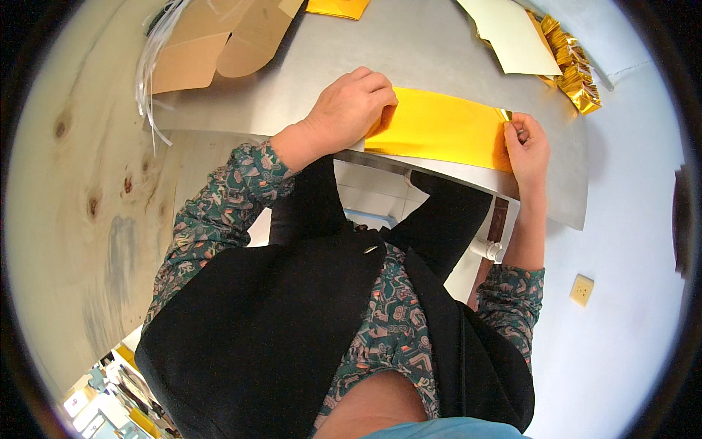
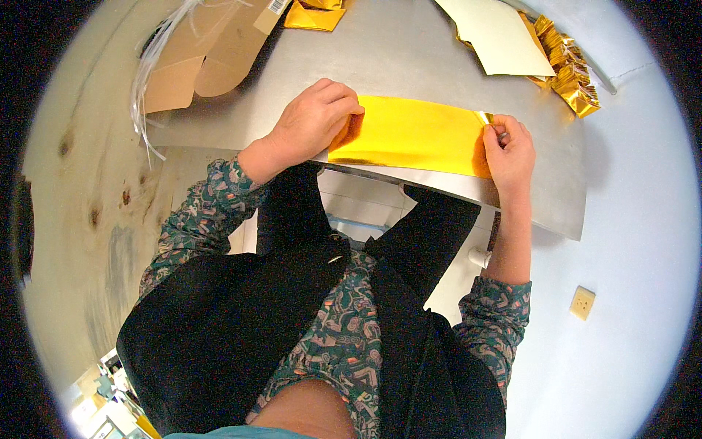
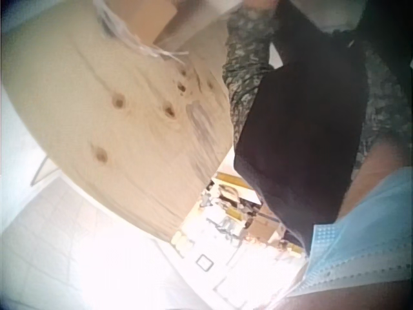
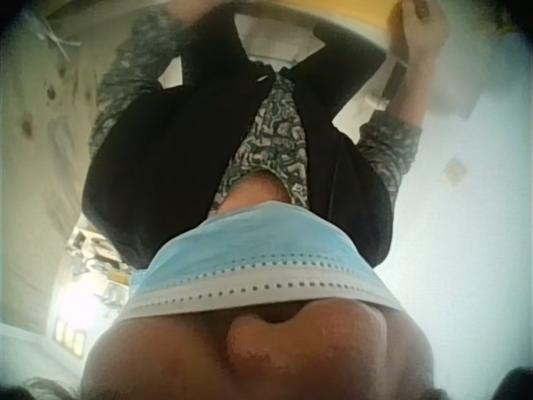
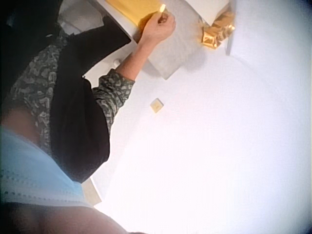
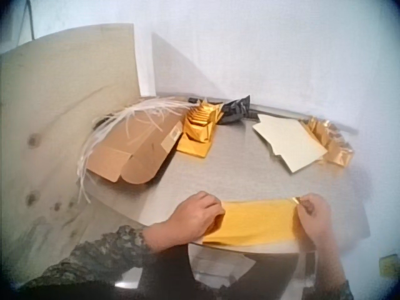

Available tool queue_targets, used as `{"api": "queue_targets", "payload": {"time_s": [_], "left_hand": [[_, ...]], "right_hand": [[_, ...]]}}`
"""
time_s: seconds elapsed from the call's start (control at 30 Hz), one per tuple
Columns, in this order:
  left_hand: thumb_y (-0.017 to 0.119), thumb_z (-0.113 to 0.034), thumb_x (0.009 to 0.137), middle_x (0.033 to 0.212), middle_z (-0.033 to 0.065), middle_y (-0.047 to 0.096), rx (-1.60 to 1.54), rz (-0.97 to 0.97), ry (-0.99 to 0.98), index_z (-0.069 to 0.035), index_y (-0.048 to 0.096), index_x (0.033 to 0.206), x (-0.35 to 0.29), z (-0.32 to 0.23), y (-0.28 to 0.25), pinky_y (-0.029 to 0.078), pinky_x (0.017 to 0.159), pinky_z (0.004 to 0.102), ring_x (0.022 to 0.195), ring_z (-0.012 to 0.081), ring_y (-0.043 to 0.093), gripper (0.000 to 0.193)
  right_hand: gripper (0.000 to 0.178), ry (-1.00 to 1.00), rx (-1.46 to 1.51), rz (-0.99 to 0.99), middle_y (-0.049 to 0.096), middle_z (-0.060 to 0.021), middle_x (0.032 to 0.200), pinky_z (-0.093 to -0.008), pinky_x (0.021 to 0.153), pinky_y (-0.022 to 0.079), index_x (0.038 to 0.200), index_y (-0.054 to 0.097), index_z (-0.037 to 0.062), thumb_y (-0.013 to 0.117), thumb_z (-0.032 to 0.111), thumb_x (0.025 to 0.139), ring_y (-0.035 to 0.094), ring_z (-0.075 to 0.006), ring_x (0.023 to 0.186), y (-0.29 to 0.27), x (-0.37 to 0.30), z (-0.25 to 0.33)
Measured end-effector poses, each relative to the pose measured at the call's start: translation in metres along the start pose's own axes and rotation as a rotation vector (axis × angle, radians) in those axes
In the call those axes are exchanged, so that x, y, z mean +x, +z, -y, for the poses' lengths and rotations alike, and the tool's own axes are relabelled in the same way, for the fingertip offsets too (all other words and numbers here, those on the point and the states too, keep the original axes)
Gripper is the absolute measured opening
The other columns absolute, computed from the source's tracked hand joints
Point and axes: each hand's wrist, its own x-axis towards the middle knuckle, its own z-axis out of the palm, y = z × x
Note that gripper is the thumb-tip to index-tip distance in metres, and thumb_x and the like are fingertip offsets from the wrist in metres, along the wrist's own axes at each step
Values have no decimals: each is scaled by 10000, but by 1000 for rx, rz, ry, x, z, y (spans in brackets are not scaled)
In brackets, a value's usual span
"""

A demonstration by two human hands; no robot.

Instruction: The person folds a gold-colored sheet of paper by hand on a table, making multiple creases and shaping it into a small origami object. The finished piece is placed on the table among other similar items.

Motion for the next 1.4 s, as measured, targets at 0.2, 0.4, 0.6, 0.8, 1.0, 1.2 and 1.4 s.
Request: {"api": "queue_targets", "payload": {"time_s": [0.2,0.4,0.6,0.8,1.0,1.2,1.4], "left_hand": [[725,-205,885,1096,84,664,-69,26,15,-43,708,1061,-6,-7,-4,507,916,402,1062,284,608,241],[685,-214,920,1120,73,668,-27,32,58,-61,716,1112,-7,0,-1,504,913,401,1071,278,608,248],[642,-214,954,1165,56,667,84,51,87,-83,720,1167,-9,1,1,493,938,393,1108,264,604,262],[662,-303,945,1250,66,638,41,127,53,-90,685,1263,-9,-1,-4,462,995,412,1194,256,573,383],[696,-370,915,1323,101,590,46,232,142,-73,617,1347,-7,4,-12,458,1022,433,1234,288,551,531],[728,-401,886,1330,120,583,2,295,194,-56,599,1361,-11,20,-24,464,1024,438,1239,304,547,602],[750,-410,860,1288,119,595,25,354,184,-52,608,1345,-4,18,-24,472,1008,435,1207,308,556,620]], "right_hand": [[244,-242,-249,-201,691,-118,1021,-378,843,512,1105,690,57,710,142,876,637,-262,896,-2,-4,24],[251,-459,-89,13,693,-149,1186,-431,1023,460,1126,684,38,690,154,903,623,-340,1147,16,-24,93],[387,-605,-131,326,625,-123,1355,-489,1153,359,1263,673,112,653,336,948,530,-328,1315,50,-51,133],[485,-692,-252,420,528,-91,1483,-533,1204,277,1399,617,275,633,436,942,436,-333,1404,44,-54,122],[495,-748,-277,425,505,-104,1502,-539,1207,270,1411,604,331,640,453,932,428,-356,1406,40,-54,119],[505,-742,-287,432,504,-97,1505,-537,1212,264,1414,601,329,641,464,929,424,-356,1411,48,-57,132],[489,-720,-273,444,499,-81,1517,-524,1219,259,1408,607,307,624,463,945,414,-329,1429,48,-54,127]]}}
